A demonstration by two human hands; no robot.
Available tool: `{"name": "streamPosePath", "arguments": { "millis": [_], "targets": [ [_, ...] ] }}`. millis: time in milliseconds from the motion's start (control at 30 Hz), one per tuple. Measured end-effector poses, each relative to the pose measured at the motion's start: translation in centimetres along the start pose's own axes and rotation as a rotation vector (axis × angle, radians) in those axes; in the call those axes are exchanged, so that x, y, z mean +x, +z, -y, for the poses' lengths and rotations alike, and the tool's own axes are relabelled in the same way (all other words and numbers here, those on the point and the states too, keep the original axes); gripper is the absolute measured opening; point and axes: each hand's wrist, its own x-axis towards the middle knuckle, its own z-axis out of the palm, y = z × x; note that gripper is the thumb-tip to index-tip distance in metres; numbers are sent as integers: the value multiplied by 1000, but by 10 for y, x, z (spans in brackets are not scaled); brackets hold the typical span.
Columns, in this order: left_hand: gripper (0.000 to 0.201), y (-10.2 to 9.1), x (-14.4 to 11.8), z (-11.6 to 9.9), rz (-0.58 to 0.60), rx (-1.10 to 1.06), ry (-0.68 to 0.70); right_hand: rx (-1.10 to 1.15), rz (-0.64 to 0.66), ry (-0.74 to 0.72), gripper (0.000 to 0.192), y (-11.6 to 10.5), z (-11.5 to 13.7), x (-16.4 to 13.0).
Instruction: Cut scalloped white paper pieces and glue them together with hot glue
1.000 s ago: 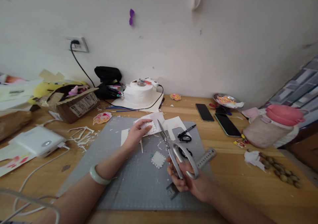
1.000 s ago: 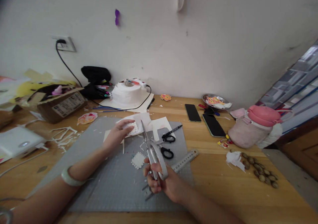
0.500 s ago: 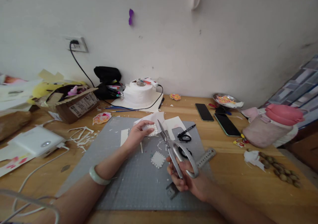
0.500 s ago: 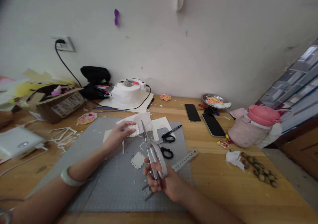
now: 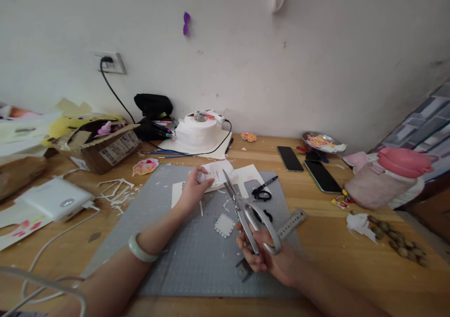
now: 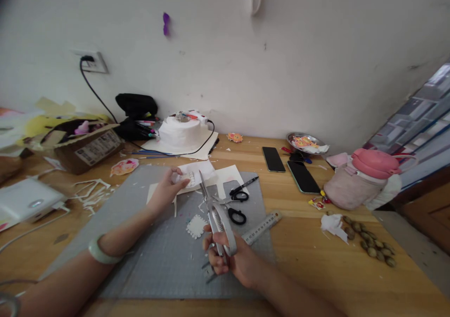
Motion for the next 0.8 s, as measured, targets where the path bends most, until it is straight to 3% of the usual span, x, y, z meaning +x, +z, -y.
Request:
{"name": "streamPosePath", "arguments": {
  "millis": [800],
  "targets": [
    [27,0,-2,-1,26,-18,24,-23,5,27,34,-4,-4,2]
  ]
}}
